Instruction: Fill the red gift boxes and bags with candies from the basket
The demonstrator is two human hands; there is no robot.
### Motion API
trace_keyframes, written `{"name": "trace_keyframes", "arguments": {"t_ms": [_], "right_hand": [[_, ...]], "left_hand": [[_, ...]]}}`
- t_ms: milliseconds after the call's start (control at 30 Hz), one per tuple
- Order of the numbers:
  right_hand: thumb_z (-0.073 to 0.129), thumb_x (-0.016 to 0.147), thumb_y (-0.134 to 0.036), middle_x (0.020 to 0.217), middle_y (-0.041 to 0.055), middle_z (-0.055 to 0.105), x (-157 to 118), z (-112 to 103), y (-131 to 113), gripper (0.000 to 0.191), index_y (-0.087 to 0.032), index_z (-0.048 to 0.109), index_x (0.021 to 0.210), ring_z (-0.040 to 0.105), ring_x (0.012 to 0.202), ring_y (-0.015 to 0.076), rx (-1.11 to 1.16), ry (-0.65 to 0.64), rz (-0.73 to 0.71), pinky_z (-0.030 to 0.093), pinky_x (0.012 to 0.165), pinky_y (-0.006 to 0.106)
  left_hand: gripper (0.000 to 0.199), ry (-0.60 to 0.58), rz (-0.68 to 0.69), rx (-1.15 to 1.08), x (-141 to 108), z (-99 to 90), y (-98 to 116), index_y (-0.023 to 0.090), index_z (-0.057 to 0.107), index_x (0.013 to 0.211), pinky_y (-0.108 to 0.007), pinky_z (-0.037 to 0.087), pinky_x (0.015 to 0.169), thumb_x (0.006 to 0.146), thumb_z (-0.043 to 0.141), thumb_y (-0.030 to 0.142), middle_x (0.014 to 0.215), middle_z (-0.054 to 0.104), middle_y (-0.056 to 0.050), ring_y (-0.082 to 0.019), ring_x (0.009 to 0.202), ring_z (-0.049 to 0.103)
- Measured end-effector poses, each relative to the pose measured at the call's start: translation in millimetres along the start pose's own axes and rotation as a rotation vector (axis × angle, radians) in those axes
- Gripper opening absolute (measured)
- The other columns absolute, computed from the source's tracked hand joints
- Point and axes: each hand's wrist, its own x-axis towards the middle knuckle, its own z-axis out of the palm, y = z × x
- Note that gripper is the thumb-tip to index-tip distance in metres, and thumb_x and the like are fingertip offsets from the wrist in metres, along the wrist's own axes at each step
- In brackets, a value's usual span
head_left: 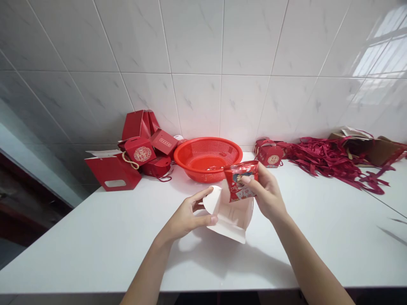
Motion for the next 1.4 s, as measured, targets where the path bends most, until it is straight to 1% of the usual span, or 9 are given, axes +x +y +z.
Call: {"name": "trace_keyframes", "arguments": {"t_ms": [133, 267, 400, 667, 867, 1067, 1233, 1333, 1400], "right_hand": [[0.065, 0.090, -0.043, 0.092, 0.0030, 0.070, -3, 4, 8, 0.022, -0.024, 0.069, 0.099, 0.064, 0.082, 0.0203, -0.185, -0.126, -0.012, 0.051, 0.073, 0.031], [0.065, 0.090, -0.041, 0.086, 0.0021, 0.070, -4, -3, 18, 0.020, -0.023, 0.071, 0.098, 0.059, 0.073, 0.0179, -0.327, -0.122, -0.040, 0.047, 0.067, 0.029], [0.069, 0.087, -0.042, 0.087, 0.0028, 0.071, -4, -9, 20, 0.021, -0.024, 0.071, 0.097, 0.061, 0.075, 0.0197, -0.291, -0.101, -0.007, 0.046, 0.065, 0.030], [0.070, 0.087, -0.036, 0.094, 0.0042, 0.075, -6, -11, 22, 0.022, -0.024, 0.063, 0.104, 0.068, 0.082, 0.0215, -0.216, -0.136, 0.033, 0.052, 0.070, 0.032], [0.068, 0.087, -0.037, 0.094, 0.0048, 0.075, -5, -13, 21, 0.020, -0.023, 0.066, 0.102, 0.069, 0.082, 0.0213, -0.233, -0.231, 0.070, 0.053, 0.070, 0.032], [0.067, 0.088, -0.034, 0.097, 0.0054, 0.075, -5, -15, 21, 0.019, -0.022, 0.066, 0.102, 0.070, 0.080, 0.0198, -0.231, -0.276, 0.071, 0.054, 0.071, 0.032], [0.067, 0.087, -0.035, 0.098, 0.0056, 0.075, -5, -17, 22, 0.021, -0.021, 0.066, 0.103, 0.069, 0.082, 0.0202, -0.231, -0.265, 0.085, 0.054, 0.073, 0.033], [0.066, 0.087, -0.035, 0.098, 0.0056, 0.075, -6, -16, 23, 0.022, -0.021, 0.065, 0.104, 0.069, 0.083, 0.0205, -0.235, -0.260, 0.100, 0.054, 0.073, 0.033], [0.066, 0.087, -0.035, 0.096, 0.0052, 0.074, -6, -16, 23, 0.022, -0.021, 0.065, 0.104, 0.068, 0.082, 0.0202, -0.240, -0.260, 0.103, 0.053, 0.072, 0.032]], "left_hand": [[0.098, -0.012, 0.013, 0.007, -3, 1.7, -1, 0.022, 0.043, 0.152, -0.047, 0.049, 0.103, 0.066, 0.088, 0.038, 0.149, 0.051, -0.016, -0.034, 0.124, 0.057], [0.103, -0.025, 0.011, 0.049, -5, 3.7, -2, 0.021, 0.035, 0.155, -0.043, 0.052, 0.098, 0.068, 0.086, 0.039, 0.145, 0.055, -0.015, -0.031, 0.116, 0.062], [0.104, -0.015, -0.003, 0.084, -4, 4.1, -4, 0.021, 0.034, 0.156, -0.042, 0.052, 0.099, 0.068, 0.086, 0.040, 0.148, 0.051, -0.015, -0.030, 0.114, 0.062], [0.105, -0.026, -0.018, 0.153, -2, 2.1, -5, 0.017, 0.030, 0.157, -0.044, 0.050, 0.100, 0.070, 0.084, 0.043, 0.142, 0.057, -0.017, -0.031, 0.114, 0.061], [0.095, -0.042, 0.019, 0.145, 1, 1.2, -6, 0.027, 0.036, 0.155, -0.044, 0.050, 0.101, 0.072, 0.082, 0.040, 0.155, 0.044, -0.011, -0.029, 0.113, 0.062], [0.092, -0.067, 0.045, 0.173, 7, -5.2, 0, 0.028, 0.045, 0.150, -0.044, 0.049, 0.104, 0.068, 0.085, 0.040, 0.155, 0.045, -0.010, -0.030, 0.118, 0.061], [0.060, 0.044, 0.197, 0.295, 30, -23.2, 31, 0.025, 0.064, 0.132, -0.042, 0.050, 0.103, 0.077, 0.075, 0.046, 0.139, 0.062, -0.010, -0.029, 0.120, 0.062], [0.044, 0.156, 0.263, 0.413, 61, -44.4, 49, 0.019, 0.074, 0.112, -0.039, 0.049, 0.101, 0.077, 0.070, 0.046, 0.123, 0.071, -0.010, -0.029, 0.114, 0.064], [0.035, 0.163, 0.269, 0.522, 88, -60.1, 56, 0.017, 0.077, 0.097, -0.035, 0.050, 0.094, 0.075, 0.067, 0.043, 0.108, 0.076, -0.009, -0.026, 0.103, 0.067]]}}
